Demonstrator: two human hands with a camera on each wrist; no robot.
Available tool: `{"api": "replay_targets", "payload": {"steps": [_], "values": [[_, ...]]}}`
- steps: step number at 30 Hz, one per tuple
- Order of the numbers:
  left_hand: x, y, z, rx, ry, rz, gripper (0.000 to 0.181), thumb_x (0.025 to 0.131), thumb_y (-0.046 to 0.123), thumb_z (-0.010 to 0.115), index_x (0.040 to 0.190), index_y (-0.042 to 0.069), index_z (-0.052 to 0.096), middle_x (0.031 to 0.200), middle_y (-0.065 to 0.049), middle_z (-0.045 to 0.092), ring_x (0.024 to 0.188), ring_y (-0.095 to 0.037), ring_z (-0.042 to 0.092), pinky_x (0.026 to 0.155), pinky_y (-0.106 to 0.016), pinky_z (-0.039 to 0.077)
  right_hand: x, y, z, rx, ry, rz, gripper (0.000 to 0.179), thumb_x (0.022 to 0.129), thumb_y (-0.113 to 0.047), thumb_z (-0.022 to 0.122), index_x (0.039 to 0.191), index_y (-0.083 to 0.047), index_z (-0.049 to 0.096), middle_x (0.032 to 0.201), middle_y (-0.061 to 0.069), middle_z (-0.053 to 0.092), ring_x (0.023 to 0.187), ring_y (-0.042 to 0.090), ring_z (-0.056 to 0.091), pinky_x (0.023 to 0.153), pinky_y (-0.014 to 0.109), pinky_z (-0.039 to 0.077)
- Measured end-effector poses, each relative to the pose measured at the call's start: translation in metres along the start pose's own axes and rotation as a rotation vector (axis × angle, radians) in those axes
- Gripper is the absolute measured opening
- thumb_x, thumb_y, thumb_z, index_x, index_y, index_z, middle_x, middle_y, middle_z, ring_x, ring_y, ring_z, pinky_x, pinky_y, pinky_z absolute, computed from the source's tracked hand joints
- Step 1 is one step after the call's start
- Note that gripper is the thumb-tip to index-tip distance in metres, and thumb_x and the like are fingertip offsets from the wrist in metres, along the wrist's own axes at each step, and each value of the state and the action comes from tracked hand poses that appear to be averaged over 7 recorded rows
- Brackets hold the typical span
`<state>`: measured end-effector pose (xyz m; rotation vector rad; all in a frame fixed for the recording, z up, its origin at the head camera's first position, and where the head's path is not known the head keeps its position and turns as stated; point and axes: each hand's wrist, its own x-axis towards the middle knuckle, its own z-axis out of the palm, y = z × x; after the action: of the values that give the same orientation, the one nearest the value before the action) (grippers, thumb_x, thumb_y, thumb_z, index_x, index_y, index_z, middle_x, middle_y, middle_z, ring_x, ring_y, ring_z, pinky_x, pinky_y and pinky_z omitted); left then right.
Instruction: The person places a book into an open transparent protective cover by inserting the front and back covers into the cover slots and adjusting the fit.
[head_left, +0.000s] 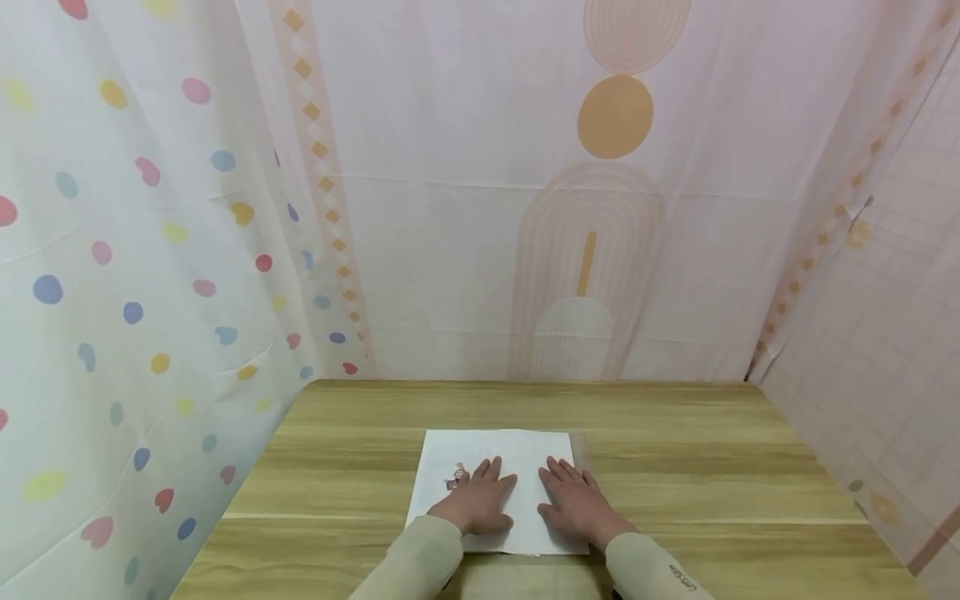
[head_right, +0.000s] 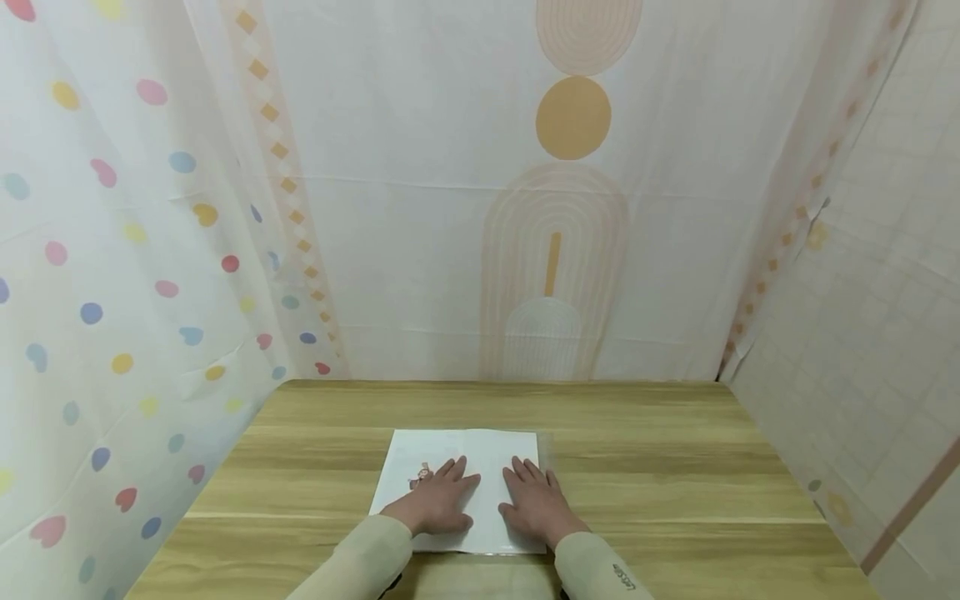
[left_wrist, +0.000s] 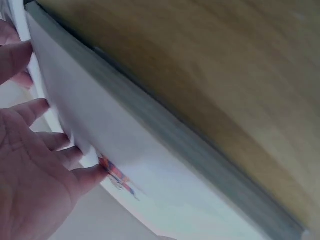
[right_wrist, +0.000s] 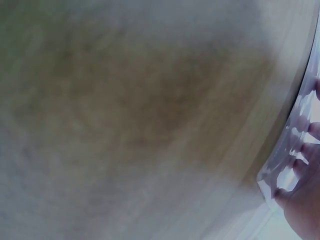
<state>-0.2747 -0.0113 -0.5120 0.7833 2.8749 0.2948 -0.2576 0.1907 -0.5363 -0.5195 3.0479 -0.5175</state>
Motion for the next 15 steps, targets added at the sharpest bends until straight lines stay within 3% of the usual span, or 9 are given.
{"api": "replay_targets", "payload": {"steps": [15], "values": [[-0.0016, 0.0024, 0.002, 0.075, 0.035, 0.0, 0.061, 0.09, 0.039, 0.065, 0.144, 0.015, 0.052, 0.156, -0.017, 0.036, 0.143, -0.037, 0.032, 0.111, -0.057, 0.031, 0.0018, 0.0028, 0.0003, 0.031, 0.015, -0.024, 0.06, 0.093, -0.028, 0.065, 0.142, 0.002, 0.05, 0.153, 0.022, 0.038, 0.143, 0.041, 0.03, 0.113, 0.065, 0.02]]}}
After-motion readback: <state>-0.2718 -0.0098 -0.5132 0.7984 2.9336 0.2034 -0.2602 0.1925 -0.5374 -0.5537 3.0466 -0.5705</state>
